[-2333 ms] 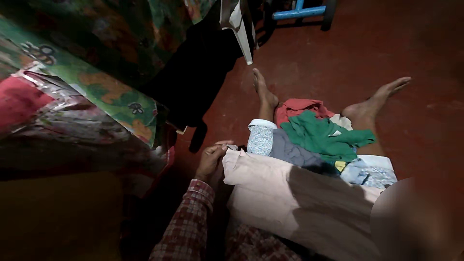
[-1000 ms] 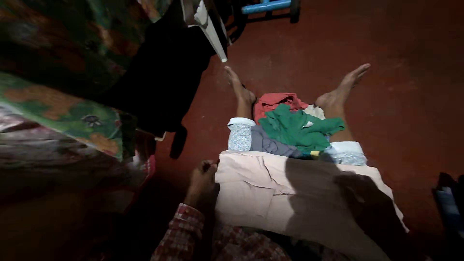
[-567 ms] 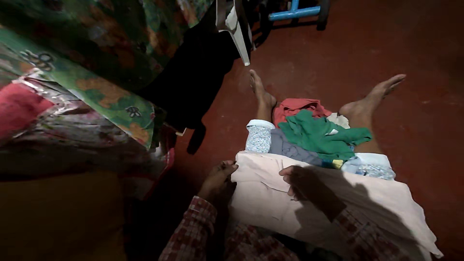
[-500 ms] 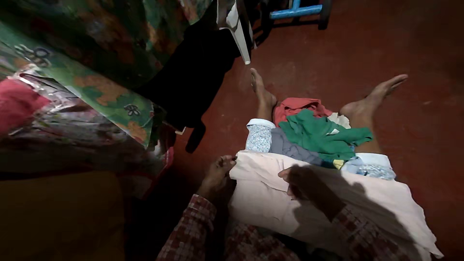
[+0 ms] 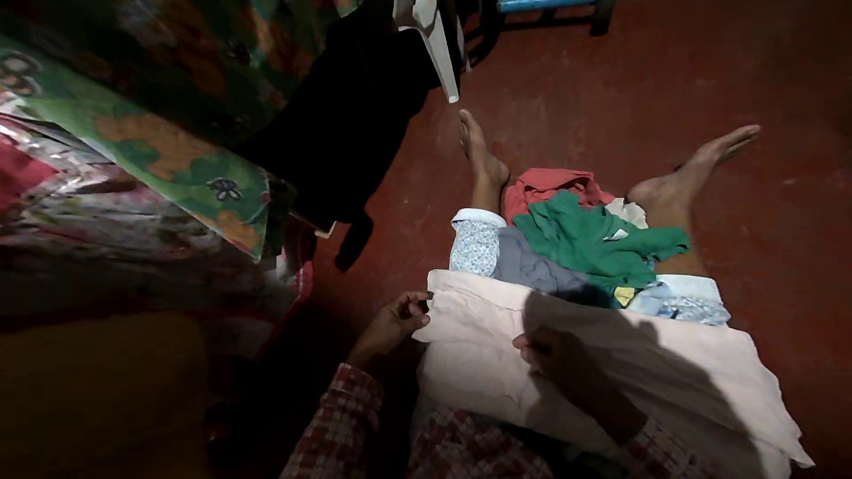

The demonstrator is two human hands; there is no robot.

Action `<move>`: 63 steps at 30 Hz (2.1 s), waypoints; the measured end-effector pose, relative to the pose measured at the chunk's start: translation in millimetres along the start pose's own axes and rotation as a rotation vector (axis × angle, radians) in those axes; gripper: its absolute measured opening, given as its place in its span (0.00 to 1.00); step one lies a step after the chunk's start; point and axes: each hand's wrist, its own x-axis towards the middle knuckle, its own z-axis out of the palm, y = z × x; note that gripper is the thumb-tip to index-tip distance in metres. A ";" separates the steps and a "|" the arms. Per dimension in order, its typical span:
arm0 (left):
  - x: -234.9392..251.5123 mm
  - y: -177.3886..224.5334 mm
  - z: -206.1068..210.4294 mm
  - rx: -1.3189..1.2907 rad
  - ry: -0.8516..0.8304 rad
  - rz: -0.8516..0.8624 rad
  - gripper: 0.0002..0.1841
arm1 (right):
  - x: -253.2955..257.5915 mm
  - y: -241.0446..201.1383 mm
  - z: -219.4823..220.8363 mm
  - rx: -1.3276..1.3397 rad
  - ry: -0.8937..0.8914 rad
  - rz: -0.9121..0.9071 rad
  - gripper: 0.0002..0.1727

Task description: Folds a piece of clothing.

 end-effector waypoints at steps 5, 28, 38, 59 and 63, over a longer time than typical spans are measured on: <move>3.0 52.0 31.9 0.454 0.234 0.169 0.22 | -40.9 -29.1 -9.3 -0.287 0.205 -0.126 0.15; 15.3 31.2 120.0 1.022 0.087 0.344 0.50 | -145.9 214.8 -70.4 -0.401 0.981 -0.070 0.16; 15.7 28.4 115.5 1.031 0.039 0.303 0.45 | -185.0 206.5 -89.5 -0.727 1.123 -0.113 0.15; -3.7 21.3 174.8 0.961 0.052 0.931 0.13 | -115.5 171.0 -28.0 -0.709 0.921 -0.313 0.23; 1.6 23.5 175.6 0.969 0.073 0.958 0.13 | -91.1 156.0 -21.4 -0.795 0.953 -0.357 0.29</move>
